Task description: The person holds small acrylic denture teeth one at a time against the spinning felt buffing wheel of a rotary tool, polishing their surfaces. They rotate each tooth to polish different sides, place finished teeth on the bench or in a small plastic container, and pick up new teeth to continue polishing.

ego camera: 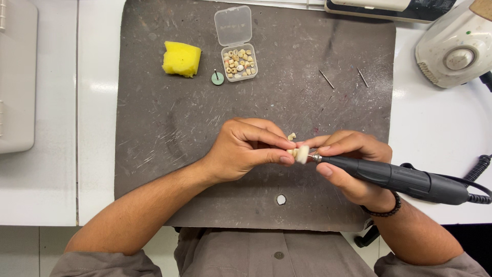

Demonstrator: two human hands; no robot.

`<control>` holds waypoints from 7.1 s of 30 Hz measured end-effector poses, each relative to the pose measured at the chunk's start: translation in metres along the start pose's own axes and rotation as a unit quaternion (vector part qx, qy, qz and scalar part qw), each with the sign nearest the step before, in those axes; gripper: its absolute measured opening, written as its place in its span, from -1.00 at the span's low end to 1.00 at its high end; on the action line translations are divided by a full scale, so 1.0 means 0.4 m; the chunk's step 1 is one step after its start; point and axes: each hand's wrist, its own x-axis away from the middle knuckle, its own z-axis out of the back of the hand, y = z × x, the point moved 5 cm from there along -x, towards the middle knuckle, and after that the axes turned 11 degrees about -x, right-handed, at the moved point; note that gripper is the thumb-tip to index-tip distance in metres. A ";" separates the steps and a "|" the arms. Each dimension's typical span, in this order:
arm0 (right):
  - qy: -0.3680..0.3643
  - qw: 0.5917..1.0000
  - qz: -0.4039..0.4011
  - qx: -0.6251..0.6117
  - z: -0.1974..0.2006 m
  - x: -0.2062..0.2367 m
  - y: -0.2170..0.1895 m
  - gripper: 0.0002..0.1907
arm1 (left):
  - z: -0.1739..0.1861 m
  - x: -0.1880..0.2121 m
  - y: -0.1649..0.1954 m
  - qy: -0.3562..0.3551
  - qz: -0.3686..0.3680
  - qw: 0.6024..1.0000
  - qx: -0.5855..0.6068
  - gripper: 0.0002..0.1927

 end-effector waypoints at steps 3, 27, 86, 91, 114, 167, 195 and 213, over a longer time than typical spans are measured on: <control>-0.028 0.999 0.021 -0.007 -0.006 -0.003 0.004 -0.80 | 0.001 -0.003 -0.001 0.002 0.006 1.000 -0.020 -0.80; 0.009 1.000 0.019 0.017 -0.002 0.015 -0.008 -0.75 | -0.014 0.005 -0.045 -0.008 0.082 0.980 0.183 -0.80; 0.027 0.991 0.061 0.112 -0.043 0.059 -0.052 -0.70 | -0.070 0.044 -0.042 -0.012 0.094 0.976 0.194 -0.78; 0.003 0.987 0.073 0.143 -0.050 0.053 -0.059 -0.68 | -0.064 0.043 -0.041 -0.010 0.084 0.979 0.188 -0.78; -0.024 0.986 0.087 0.137 -0.054 0.064 -0.057 -0.70 | -0.069 0.047 -0.045 -0.013 0.087 0.976 0.201 -0.77; 0.025 0.992 0.045 0.116 -0.040 0.042 -0.045 -0.73 | -0.069 0.043 -0.044 -0.035 0.081 0.976 0.199 -0.77; 0.019 0.992 0.043 0.114 -0.042 0.035 -0.042 -0.73 | -0.063 0.039 -0.037 -0.018 0.090 0.983 0.158 -0.78; 0.006 0.993 0.052 0.104 -0.033 0.029 -0.044 -0.74 | -0.058 0.033 -0.043 -0.019 0.080 0.984 0.155 -0.82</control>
